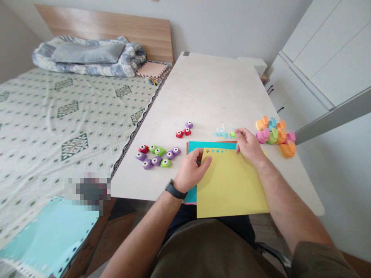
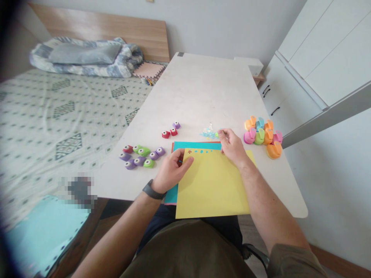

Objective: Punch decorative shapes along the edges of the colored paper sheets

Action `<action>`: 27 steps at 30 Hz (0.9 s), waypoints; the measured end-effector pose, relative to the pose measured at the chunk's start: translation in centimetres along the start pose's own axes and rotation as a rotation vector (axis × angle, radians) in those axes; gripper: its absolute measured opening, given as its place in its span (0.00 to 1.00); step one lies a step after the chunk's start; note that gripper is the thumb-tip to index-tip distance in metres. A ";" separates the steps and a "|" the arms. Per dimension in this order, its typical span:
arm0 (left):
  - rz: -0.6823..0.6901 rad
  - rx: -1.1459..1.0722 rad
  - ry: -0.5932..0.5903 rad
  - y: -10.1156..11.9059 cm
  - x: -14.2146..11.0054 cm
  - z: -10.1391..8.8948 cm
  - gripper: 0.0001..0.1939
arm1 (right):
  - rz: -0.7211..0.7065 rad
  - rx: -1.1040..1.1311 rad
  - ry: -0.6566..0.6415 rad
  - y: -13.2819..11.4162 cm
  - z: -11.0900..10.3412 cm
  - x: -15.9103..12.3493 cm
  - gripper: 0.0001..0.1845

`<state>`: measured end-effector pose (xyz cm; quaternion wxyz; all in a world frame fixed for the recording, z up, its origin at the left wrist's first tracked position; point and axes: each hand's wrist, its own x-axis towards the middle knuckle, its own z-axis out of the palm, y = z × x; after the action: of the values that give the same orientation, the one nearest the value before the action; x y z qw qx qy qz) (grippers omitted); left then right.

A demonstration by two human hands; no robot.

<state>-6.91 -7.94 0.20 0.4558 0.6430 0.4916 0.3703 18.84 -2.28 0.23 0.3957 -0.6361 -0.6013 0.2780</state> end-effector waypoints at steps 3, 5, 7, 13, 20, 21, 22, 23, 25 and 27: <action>0.005 0.021 0.002 0.0 0.0 0.0 0.14 | -0.004 -0.044 -0.030 -0.2 0.0 -0.2 0.28; 0.008 0.035 0.003 0.0 0.0 0.0 0.14 | -0.010 -0.066 -0.041 -0.3 0.1 -0.2 0.28; 0.008 0.039 0.004 0.0 0.0 0.0 0.14 | -0.015 -0.085 -0.033 -0.4 0.2 -0.3 0.28; 0.007 0.021 0.005 0.0 0.0 0.0 0.14 | -0.010 -0.059 -0.025 -0.4 0.1 -0.2 0.29; 0.010 0.026 0.000 -0.4 0.0 0.0 0.14 | 0.047 0.069 -0.012 -0.1 0.2 -0.1 0.30; 0.011 0.025 0.001 -0.4 0.0 0.0 0.15 | 0.057 0.093 -0.017 -0.1 0.2 -0.1 0.30; 0.010 0.024 0.003 -0.4 0.0 0.0 0.15 | 0.065 0.119 -0.021 0.0 0.3 0.0 0.31; 0.009 0.022 0.006 -0.5 0.0 0.1 0.15 | 0.072 0.144 -0.024 0.0 0.3 0.0 0.31; 0.006 0.015 0.011 -0.5 0.0 0.1 0.15 | 0.091 0.182 -0.028 0.1 0.4 0.1 0.32; 0.005 0.009 0.009 -0.5 0.0 0.1 0.15 | 0.117 0.207 -0.038 0.2 0.4 0.3 0.32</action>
<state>-6.98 -7.93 -0.32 0.4497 0.6444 0.4939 0.3722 18.62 -1.91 -0.15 0.4310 -0.6205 -0.5385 0.3731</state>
